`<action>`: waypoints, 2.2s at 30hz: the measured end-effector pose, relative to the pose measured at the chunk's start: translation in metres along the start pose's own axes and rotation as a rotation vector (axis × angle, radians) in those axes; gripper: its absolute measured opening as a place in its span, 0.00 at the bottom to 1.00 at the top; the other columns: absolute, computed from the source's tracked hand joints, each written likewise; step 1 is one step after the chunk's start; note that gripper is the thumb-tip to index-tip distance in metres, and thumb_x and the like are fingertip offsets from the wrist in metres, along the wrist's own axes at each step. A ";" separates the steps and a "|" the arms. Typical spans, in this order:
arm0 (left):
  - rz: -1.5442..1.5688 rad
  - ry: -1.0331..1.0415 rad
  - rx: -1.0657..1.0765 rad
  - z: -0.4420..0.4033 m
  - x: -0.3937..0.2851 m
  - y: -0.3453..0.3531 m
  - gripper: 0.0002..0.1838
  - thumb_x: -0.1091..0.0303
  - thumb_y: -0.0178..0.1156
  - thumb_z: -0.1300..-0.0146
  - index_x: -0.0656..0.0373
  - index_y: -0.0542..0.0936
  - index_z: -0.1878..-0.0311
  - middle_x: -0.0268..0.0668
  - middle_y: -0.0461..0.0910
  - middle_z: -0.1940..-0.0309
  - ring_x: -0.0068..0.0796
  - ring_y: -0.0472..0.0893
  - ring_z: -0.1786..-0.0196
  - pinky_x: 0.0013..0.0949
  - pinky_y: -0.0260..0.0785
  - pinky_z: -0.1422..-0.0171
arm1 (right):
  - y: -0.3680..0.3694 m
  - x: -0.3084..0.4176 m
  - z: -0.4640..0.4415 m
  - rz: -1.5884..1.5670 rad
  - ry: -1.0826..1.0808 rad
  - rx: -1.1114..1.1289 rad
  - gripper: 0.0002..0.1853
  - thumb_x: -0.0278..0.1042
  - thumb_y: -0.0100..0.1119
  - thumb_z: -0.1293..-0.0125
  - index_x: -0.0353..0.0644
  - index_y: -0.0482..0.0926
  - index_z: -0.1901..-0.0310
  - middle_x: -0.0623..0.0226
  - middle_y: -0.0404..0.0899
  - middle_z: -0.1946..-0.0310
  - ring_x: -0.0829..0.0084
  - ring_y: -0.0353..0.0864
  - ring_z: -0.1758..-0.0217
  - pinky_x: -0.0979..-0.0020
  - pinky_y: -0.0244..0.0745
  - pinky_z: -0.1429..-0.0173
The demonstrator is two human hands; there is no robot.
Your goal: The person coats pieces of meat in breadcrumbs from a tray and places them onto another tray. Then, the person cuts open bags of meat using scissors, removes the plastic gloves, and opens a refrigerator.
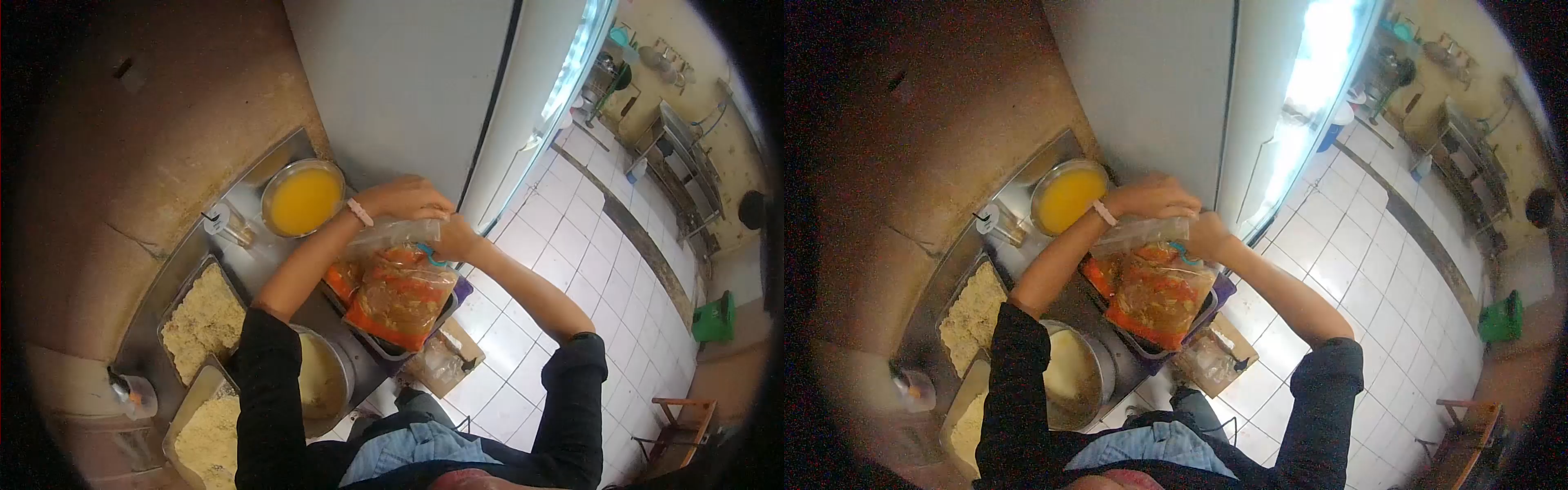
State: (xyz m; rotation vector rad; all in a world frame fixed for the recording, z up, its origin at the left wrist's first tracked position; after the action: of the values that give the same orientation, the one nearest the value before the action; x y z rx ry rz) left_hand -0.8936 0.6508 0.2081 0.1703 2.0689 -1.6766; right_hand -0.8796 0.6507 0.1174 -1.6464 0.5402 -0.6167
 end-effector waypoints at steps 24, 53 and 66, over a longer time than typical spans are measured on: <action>0.136 -0.237 -0.427 0.075 0.055 -0.077 0.12 0.64 0.53 0.40 0.63 0.67 0.72 0.31 0.63 0.83 0.20 0.61 0.76 0.27 0.58 0.71 | 0.014 0.012 -0.056 0.490 0.065 0.590 0.32 0.52 0.60 0.56 0.62 0.68 0.45 0.69 0.77 0.57 0.71 0.72 0.48 0.53 0.62 0.52; 0.226 -0.243 -0.585 0.074 0.046 -0.084 0.11 0.64 0.53 0.40 0.64 0.71 0.68 0.36 0.69 0.80 0.19 0.67 0.74 0.28 0.64 0.64 | 0.005 0.013 -0.054 0.101 0.035 0.607 0.20 0.48 0.61 0.53 0.44 0.77 0.61 0.56 0.79 0.68 0.55 0.78 0.62 0.59 0.73 0.60; 0.083 -0.210 -0.938 0.100 0.006 -0.203 0.12 0.58 0.55 0.43 0.58 0.72 0.69 0.36 0.68 0.80 0.22 0.69 0.73 0.28 0.64 0.65 | 0.047 0.003 -0.065 -0.101 0.130 0.451 0.19 0.49 0.56 0.55 0.44 0.78 0.64 0.56 0.79 0.66 0.56 0.78 0.59 0.56 0.69 0.54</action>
State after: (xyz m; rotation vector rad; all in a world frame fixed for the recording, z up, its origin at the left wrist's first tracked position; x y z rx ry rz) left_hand -0.9481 0.5044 0.3719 -0.2153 2.3918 -0.5163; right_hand -0.9205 0.5935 0.0790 -1.2176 0.3779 -0.8564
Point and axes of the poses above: each hand's wrist, its own z-axis away from the middle knuckle, its own y-axis out of the palm, x = y × z, the point moved 9 cm from there along -z, towards the middle knuckle
